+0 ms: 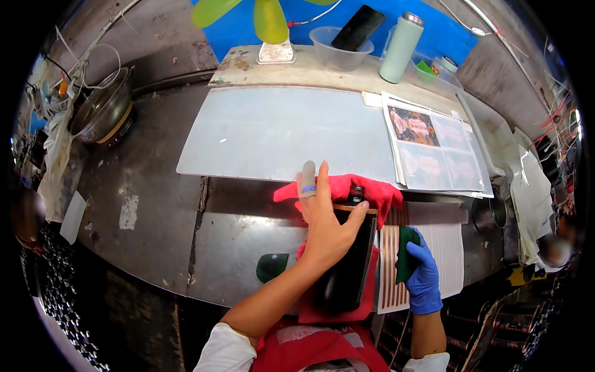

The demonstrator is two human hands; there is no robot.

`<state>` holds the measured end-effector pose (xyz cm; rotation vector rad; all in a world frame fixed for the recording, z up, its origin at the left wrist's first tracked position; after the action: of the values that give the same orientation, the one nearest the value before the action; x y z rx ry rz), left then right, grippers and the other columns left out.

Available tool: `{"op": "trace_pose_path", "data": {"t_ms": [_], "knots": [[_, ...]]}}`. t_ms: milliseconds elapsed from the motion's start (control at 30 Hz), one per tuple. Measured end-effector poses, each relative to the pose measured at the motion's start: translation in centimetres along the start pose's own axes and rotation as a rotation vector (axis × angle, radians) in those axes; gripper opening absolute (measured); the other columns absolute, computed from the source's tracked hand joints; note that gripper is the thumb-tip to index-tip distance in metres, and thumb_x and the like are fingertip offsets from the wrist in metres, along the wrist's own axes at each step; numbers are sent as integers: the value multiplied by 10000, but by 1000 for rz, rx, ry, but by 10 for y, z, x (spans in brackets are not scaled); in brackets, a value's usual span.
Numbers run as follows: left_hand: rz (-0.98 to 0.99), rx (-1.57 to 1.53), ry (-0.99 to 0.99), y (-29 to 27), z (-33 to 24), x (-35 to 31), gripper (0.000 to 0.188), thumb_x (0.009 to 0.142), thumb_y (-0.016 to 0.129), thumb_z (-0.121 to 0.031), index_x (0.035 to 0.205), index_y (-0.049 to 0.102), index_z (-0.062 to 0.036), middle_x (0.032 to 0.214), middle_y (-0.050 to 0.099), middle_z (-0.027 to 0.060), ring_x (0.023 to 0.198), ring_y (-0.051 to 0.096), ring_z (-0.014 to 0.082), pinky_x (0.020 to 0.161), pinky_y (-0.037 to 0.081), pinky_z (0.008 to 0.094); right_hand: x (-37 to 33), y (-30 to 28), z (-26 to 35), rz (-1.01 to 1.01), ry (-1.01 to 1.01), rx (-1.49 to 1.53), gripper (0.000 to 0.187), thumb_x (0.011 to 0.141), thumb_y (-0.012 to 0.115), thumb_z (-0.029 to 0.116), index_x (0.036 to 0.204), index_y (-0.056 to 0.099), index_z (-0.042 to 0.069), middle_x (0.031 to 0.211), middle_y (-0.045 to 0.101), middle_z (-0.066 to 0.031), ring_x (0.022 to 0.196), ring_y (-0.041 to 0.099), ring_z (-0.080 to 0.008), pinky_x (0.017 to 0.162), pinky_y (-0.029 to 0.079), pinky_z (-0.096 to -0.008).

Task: The person applies thin copper strips to the top and bottom rims of a black cylindrical bottle, then smooths the strips with a green tool. The person repeats this process on multiple bottles, placing finished units on a nearby rack.

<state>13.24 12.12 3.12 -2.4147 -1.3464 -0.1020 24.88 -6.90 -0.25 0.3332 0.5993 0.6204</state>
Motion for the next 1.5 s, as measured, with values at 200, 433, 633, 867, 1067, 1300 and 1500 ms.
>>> {"op": "trace_pose_path", "data": {"t_ms": [200, 433, 633, 867, 1067, 1300, 1500], "knots": [[96, 217, 216, -13, -45, -31, 1169, 653, 761, -493, 1422, 61, 41, 1456, 50, 307, 1356, 43, 438, 1070, 57, 529, -8, 18, 34, -80, -245, -262, 422, 817, 564, 148, 1227, 498, 75, 998, 566, -36, 861, 566, -121, 759, 485, -262], [426, 793, 600, 7, -46, -134, 791, 669, 703, -408, 1274, 448, 33, 1311, 352, 347, 1242, 303, 524, 978, 181, 669, -23, 157, 44, 57, -710, -1205, 341, 831, 548, 75, 1162, 478, 36, 1021, 579, -181, 899, 601, -319, 781, 470, -359], [372, 454, 438, -13, -30, -124, 798, 745, 674, -260, 1351, 282, 82, 1291, 345, 373, 1232, 335, 514, 1018, 296, 543, -2, 102, 38, 5, -651, -880, 294, 837, 561, 46, 1122, 489, 45, 1007, 556, -85, 904, 539, -146, 800, 458, -288], [633, 11, 84, -29, 23, -121, 1162, 690, 755, -434, 1370, 6, 137, 1368, 143, 416, 1238, 251, 560, 1050, 214, 532, 30, 39, 7, -4, -249, -334, 306, 846, 568, 69, 1143, 496, 62, 1047, 545, -56, 947, 527, -112, 811, 465, -252], [452, 487, 618, -20, -39, -130, 939, 712, 703, -455, 1386, 267, 31, 1348, 309, 341, 1274, 245, 504, 1025, 193, 589, -2, 96, 46, -38, -738, -822, 292, 840, 566, 56, 1123, 493, 43, 1036, 555, -77, 949, 548, -157, 822, 460, -281], [527, 123, 252, -16, 10, -128, 1105, 636, 800, -354, 1395, 125, 79, 1344, 245, 390, 1219, 318, 532, 986, 303, 555, 20, 71, 26, 85, -482, -559, 303, 833, 570, 80, 1127, 499, 64, 986, 551, -43, 884, 536, -107, 805, 454, -251], [575, 292, 237, -37, 19, -130, 1127, 698, 723, -494, 1395, 62, 95, 1360, 241, 381, 1309, 214, 491, 1044, 160, 589, 27, 30, 14, 20, -326, -351, 313, 832, 582, 57, 1132, 494, 48, 1050, 544, -57, 947, 539, -123, 826, 460, -258]]}}
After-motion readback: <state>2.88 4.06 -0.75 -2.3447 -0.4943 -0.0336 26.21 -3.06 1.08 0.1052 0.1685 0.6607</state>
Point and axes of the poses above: each hand's wrist, its own x-axis towards the middle knuckle, its own y-axis out of the palm, z = x × y, the point moved 6 cm from there along x, towards the middle knuckle
